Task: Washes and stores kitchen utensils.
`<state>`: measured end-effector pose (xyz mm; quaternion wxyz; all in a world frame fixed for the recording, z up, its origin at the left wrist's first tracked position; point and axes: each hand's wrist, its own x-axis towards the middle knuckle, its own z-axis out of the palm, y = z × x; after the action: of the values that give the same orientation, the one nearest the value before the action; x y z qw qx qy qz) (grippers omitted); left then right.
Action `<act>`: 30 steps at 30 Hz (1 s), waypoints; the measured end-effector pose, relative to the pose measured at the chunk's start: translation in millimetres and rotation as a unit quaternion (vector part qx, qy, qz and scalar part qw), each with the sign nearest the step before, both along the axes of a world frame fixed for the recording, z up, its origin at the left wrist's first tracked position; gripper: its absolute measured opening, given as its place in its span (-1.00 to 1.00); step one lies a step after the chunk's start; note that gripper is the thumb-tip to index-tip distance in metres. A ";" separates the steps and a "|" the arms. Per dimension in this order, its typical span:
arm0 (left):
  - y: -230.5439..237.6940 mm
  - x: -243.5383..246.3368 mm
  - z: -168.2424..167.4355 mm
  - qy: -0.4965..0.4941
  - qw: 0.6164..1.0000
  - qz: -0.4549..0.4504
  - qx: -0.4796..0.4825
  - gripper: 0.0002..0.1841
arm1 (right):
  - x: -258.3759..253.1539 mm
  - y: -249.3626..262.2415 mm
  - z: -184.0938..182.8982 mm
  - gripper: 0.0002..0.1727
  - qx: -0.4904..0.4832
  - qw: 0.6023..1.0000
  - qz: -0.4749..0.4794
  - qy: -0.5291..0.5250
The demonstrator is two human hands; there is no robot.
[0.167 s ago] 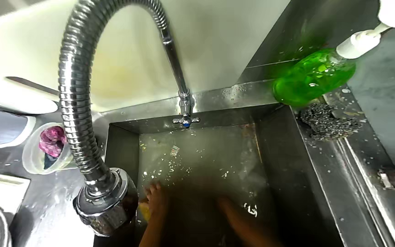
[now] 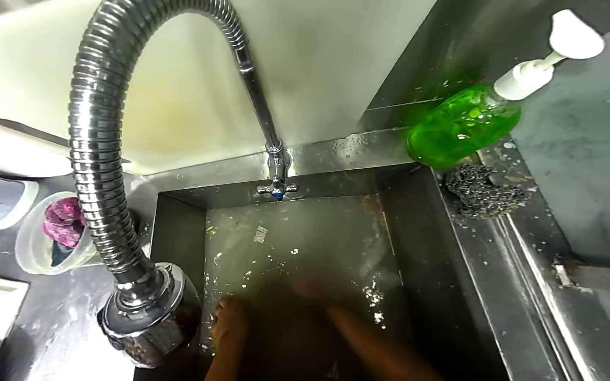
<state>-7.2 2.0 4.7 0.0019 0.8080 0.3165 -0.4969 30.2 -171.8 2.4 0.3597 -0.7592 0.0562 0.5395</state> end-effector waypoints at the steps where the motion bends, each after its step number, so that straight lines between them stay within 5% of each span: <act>1: 4.4 -4.6 6.5 0.012 0.999 -0.015 -0.034 -0.46 | -2.6 -15.0 -32.2 -0.48 0.047 0.998 0.036 -0.037; 4: 8.5 -28.5 66.5 -0.034 0.969 -0.174 -0.170 -0.52 | -3.8 -29.6 -41.3 -0.50 0.041 0.989 0.115 -0.087; 5: -8.9 -4.1 104.9 0.123 0.962 -0.158 -0.187 -0.48 | -1.3 -29.0 -32.1 -0.51 0.021 0.984 0.151 -0.094; 6: -18.3 -0.2 119.8 0.131 0.963 -0.137 -0.190 -0.49 | 0.9 -28.0 -27.8 -0.52 0.007 0.976 0.189 -0.108; 8: -21.9 -3.7 133.2 0.108 0.966 -0.134 -0.191 -0.52 | 3.7 -27.6 -24.8 -0.54 -0.002 0.950 0.270 -0.157; 10: -6.5 -17.7 111.4 0.114 0.972 -0.127 -0.161 -0.53 | 4.4 -29.4 -28.5 -0.60 0.006 0.920 0.313 -0.235; 13: 25.8 -31.2 78.2 0.102 0.974 -0.140 -0.146 -0.60 | -0.1 -32.3 -33.9 -0.63 0.013 0.900 0.230 -0.370; 18: 44.0 -17.7 169.6 -0.076 0.963 -0.118 -0.230 -0.61 | -2.5 -33.1 33.8 -0.58 0.102 0.952 0.023 -0.288; 23: 100.5 -46.4 244.0 -0.403 0.879 0.019 -0.252 -0.67 | -13.3 -34.4 89.2 -0.59 0.166 0.921 -0.119 -0.333; 27: 150.3 -59.6 229.5 -0.511 0.827 0.146 -0.183 -0.70 | -20.4 -37.1 137.8 -0.65 0.151 0.918 -0.209 -0.301; 30: 152.8 -70.5 211.4 -0.544 0.822 0.164 -0.037 -0.47 | -35.8 -32.0 155.1 -0.67 0.169 0.908 -0.297 -0.242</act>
<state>-77.8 154.8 216.1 0.2848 0.8825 0.3737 0.0196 -5.6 -203.9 157.6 0.6286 -0.7425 0.0982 0.2094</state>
